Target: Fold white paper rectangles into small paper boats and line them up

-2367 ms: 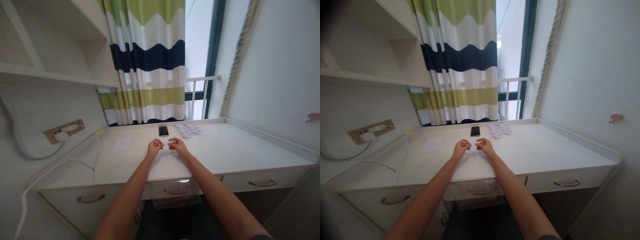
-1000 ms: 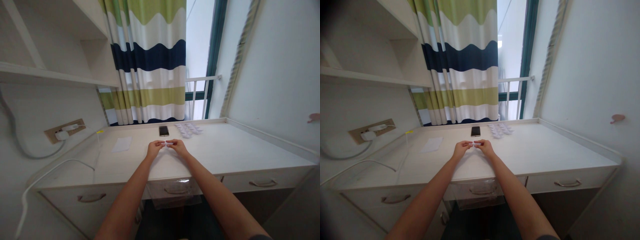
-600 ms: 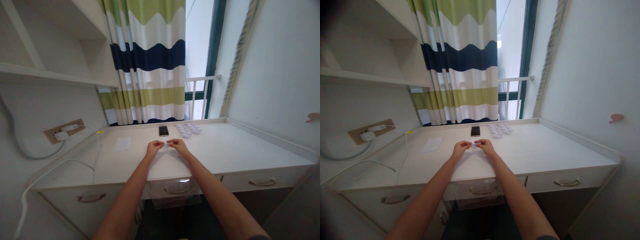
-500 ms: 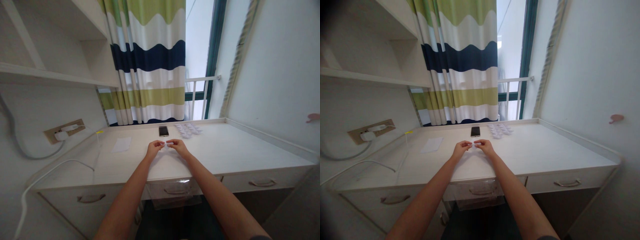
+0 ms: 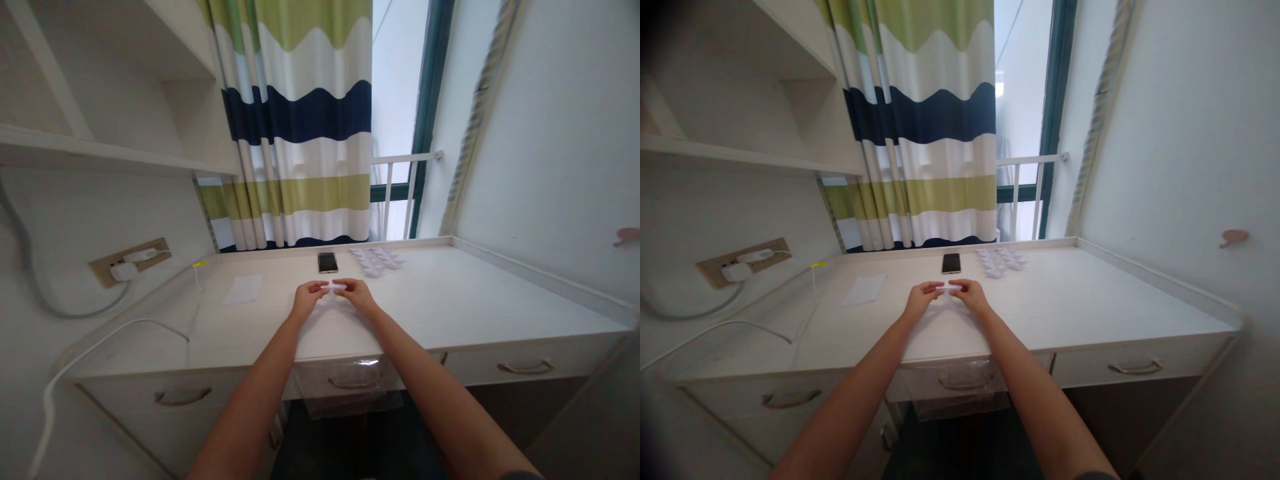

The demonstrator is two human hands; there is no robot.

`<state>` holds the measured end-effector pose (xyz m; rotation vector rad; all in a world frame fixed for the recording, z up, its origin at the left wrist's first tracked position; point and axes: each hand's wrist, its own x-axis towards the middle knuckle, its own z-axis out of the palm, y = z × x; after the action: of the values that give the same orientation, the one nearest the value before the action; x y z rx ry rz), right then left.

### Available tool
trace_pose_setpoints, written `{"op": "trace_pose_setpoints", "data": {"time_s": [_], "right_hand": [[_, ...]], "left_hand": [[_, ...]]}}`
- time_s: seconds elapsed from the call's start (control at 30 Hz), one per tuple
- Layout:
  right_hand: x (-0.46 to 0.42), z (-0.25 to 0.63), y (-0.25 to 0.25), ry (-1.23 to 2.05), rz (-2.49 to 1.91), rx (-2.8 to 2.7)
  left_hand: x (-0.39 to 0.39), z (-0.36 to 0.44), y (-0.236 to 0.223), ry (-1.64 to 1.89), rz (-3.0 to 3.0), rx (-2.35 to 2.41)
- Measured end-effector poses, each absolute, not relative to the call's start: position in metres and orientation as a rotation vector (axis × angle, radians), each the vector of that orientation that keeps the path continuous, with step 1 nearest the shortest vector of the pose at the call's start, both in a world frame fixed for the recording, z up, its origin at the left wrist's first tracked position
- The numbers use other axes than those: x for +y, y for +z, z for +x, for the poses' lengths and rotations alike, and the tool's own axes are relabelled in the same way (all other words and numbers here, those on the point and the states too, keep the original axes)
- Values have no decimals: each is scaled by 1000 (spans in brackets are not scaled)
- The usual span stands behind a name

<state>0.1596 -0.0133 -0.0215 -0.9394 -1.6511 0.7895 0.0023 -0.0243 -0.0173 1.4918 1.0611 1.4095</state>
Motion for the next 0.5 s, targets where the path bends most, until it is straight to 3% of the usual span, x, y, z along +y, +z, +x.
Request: {"op": "trace_pose_setpoints", "data": {"time_s": [0.5], "right_hand": [[-12,162,-24,440,-980,-1767]], "left_hand": [[-22,-1,-21,1474,1708,1128]]}}
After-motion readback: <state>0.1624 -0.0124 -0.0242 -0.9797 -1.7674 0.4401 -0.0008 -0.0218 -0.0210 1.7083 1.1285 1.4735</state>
